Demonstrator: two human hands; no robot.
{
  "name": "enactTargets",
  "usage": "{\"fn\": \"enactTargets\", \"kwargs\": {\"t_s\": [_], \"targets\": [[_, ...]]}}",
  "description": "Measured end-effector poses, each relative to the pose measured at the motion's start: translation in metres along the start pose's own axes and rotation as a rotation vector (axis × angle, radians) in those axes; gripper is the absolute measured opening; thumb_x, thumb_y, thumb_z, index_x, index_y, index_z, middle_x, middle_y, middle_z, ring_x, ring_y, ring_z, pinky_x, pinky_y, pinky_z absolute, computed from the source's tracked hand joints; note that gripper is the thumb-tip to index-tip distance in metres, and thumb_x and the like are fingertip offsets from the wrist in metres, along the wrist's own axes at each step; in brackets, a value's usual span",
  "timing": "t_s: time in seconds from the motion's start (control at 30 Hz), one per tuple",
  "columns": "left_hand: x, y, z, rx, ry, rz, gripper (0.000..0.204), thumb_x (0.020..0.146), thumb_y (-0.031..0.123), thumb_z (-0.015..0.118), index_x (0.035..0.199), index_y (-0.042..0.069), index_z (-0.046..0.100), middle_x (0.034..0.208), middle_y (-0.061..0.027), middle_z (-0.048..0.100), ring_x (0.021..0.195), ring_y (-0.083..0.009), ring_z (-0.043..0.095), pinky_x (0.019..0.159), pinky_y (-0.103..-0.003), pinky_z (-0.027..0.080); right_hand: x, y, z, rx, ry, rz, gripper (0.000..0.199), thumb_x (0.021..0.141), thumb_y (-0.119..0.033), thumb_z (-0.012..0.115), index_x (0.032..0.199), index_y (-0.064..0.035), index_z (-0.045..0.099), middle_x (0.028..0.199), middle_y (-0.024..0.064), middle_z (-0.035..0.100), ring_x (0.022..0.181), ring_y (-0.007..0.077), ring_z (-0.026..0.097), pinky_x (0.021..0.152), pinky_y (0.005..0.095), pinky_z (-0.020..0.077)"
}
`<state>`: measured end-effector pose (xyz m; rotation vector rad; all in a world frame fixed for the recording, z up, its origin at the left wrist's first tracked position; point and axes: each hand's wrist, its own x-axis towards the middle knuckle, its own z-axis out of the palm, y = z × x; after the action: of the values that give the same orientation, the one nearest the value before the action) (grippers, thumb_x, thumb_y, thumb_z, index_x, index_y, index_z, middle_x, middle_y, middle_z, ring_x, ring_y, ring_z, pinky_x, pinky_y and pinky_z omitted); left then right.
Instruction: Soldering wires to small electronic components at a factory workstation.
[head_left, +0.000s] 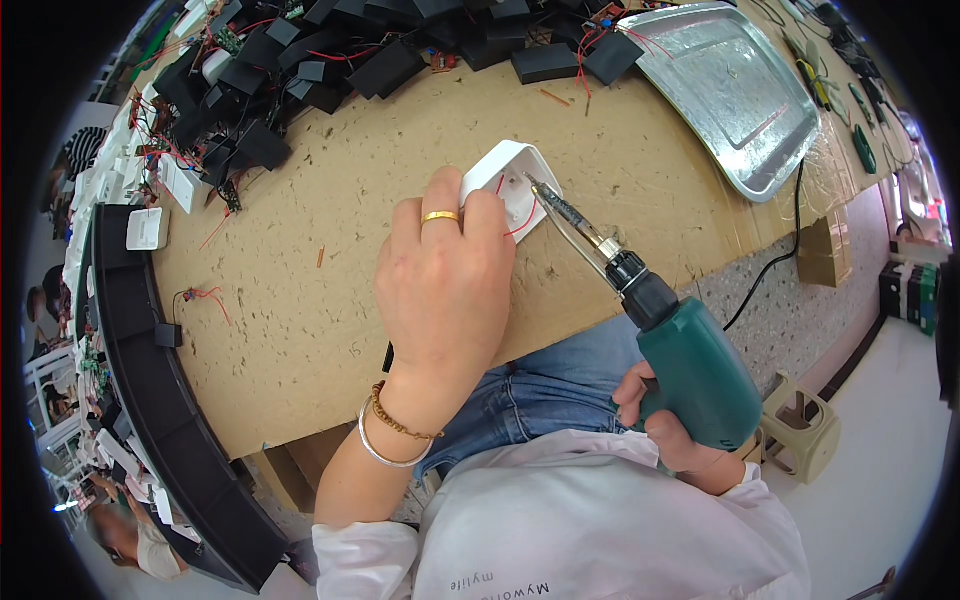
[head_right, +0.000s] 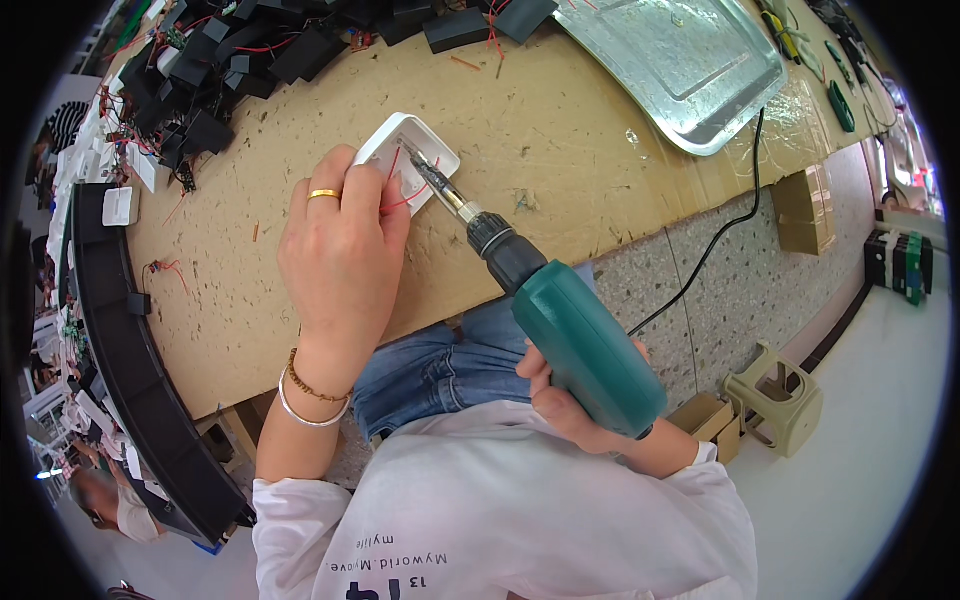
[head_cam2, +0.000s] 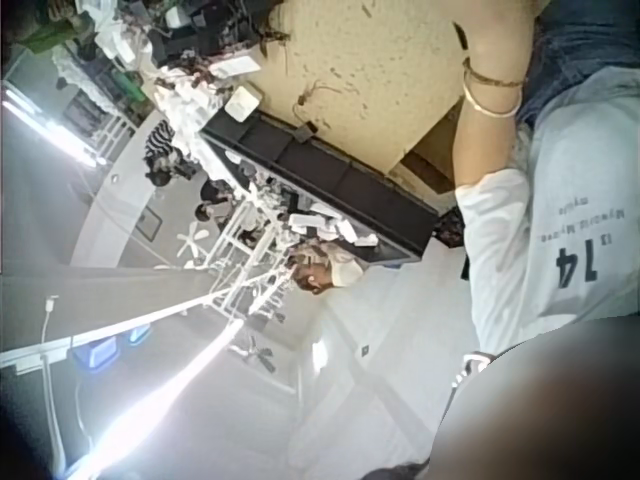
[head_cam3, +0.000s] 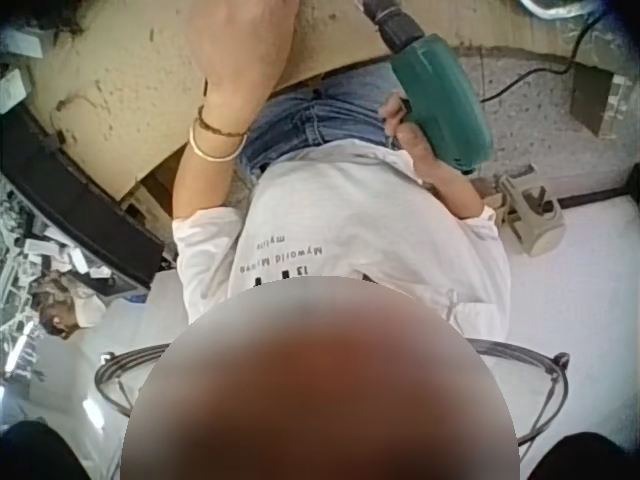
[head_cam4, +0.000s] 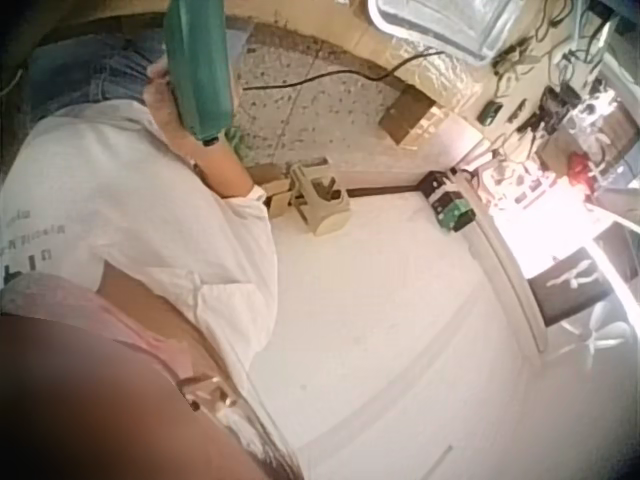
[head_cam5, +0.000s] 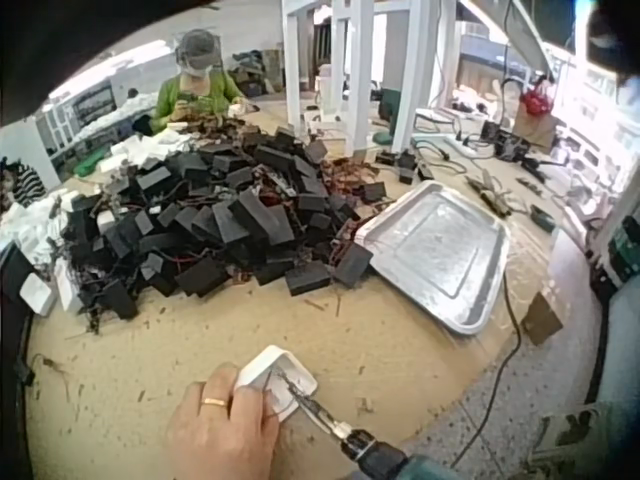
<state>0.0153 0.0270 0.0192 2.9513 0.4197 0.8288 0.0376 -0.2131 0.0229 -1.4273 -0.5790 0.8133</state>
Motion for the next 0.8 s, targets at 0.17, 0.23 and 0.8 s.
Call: {"fn": "enactTargets", "kwargs": {"t_s": [0.17,0.23,0.8], "targets": [[0.0,0.001,-0.004,-0.039,-0.051,-0.028,0.021,0.068,0.011,0.069,0.076,0.006,0.051,0.103,-0.01,0.056,0.074,-0.0249,0.054,0.056,-0.034,0.048,-0.002,0.002,-0.001,0.033,0.004,0.01,0.06,0.084,-0.044,0.065,0.119,0.0006,0.046,0.091,0.0128,0.058,0.069,0.0146,0.055,0.065,0.0301,0.0494],[0.0,0.003,-0.006,-0.055,-0.065,-0.036,0.021,0.068,0.011,0.069,0.077,0.006,0.052,0.105,-0.0101,0.056,0.076,-0.0254,0.054,0.059,-0.035,0.047,-0.003,0.003,0.0,0.038,0.057,0.009,0.059,0.084,-0.044,0.065,0.118,0.0008,0.046,0.091,0.0129,0.058,0.069,0.0144,0.055,0.064,0.0297,0.0494],[-0.003,0.002,-0.006,-0.159,-0.014,0.133,0.022,0.074,0.015,0.07,0.078,0.002,0.053,0.122,-0.0112,0.051,0.107,-0.0311,0.051,0.086,-0.043,0.041,-0.003,0.012,-0.007,0.036,0.069,-0.081,0.045,0.085,-0.026,0.065,0.115,0.0022,0.049,0.087,0.0109,0.06,0.064,0.011,0.056,0.06,0.0254,0.0483]]}}
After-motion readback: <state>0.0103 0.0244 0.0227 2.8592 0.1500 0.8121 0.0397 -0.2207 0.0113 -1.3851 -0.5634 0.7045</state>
